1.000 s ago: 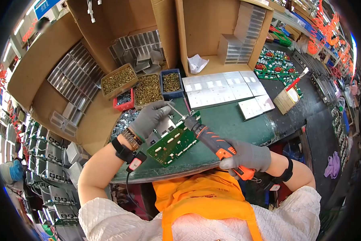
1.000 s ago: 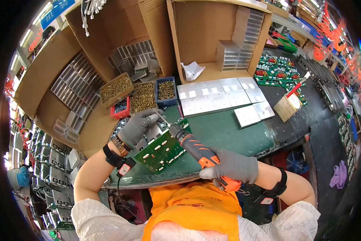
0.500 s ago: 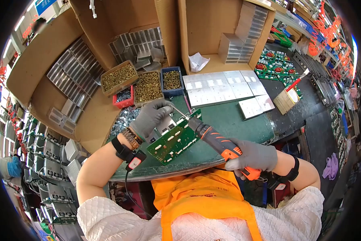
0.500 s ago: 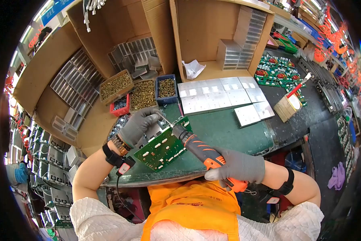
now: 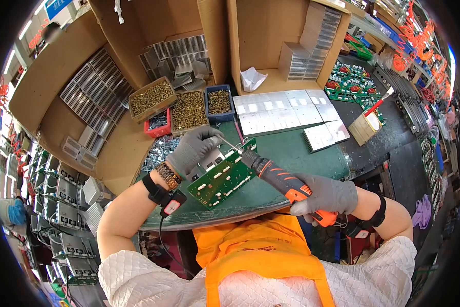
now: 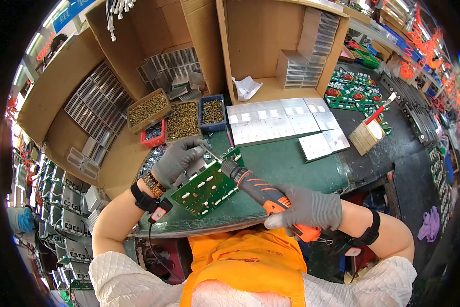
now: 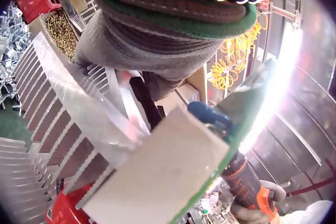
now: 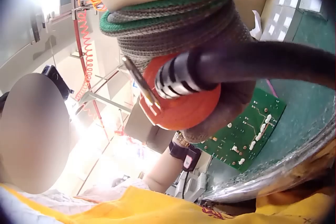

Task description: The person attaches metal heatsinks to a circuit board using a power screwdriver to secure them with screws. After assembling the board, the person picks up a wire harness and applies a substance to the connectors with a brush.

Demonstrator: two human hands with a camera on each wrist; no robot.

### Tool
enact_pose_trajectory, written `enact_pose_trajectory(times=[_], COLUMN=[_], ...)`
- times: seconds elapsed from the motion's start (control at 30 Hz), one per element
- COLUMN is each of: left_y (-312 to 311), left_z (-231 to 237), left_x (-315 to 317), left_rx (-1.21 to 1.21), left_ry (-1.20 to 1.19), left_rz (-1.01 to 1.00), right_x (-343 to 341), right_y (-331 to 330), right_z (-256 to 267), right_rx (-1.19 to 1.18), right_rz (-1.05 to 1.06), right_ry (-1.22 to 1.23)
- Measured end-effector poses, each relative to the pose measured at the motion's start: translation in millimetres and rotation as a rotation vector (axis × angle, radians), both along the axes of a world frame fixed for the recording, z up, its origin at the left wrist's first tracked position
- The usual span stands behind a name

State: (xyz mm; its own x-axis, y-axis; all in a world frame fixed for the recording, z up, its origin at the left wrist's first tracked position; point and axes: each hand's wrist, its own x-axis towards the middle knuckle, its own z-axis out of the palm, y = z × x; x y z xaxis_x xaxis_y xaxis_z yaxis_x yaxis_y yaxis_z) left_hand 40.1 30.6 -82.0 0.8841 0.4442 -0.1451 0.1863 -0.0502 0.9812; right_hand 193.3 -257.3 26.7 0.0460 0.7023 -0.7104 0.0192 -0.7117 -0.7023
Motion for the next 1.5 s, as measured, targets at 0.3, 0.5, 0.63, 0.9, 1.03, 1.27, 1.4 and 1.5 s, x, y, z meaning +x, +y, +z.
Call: enact_pose_trajectory(times=[0.3, 0.5, 0.63, 0.9, 1.03, 1.27, 1.4, 1.5], left_y=[2, -3, 2, -2, 1, 3, 6, 7], left_z=[-4, 2, -2, 7, 7, 6, 4, 2], left_x=[0, -2, -3, -2, -3, -5, -6, -6], left_rx=[-0.053, -0.09, -0.194, -0.142, -0.114, -0.142, -0.175, -0.177], left_ry=[-0.029, -0.032, -0.091, -0.002, 0.041, -0.013, -0.003, 0.002], left_rz=[0.02, 0.043, 0.022, 0.086, 0.054, 0.019, -0.004, -0.008], right_x=[1, 1, 0, -3, -7, -9, -10, -11], right_y=[-4, -7, -8, -8, -10, -10, -10, -9], right_z=[-3, -6, -5, -8, -9, -13, -17, -17], right_rx=[-0.015, -0.007, -0.01, 0.028, 0.032, 0.044, 0.049, 0.045], right_rz=[0.001, 0.01, -0.002, -0.011, -0.064, -0.069, -0.066, -0.053], right_ry=[0.029, 0.034, 0.047, 0.079, 0.077, 0.099, 0.107, 0.085])
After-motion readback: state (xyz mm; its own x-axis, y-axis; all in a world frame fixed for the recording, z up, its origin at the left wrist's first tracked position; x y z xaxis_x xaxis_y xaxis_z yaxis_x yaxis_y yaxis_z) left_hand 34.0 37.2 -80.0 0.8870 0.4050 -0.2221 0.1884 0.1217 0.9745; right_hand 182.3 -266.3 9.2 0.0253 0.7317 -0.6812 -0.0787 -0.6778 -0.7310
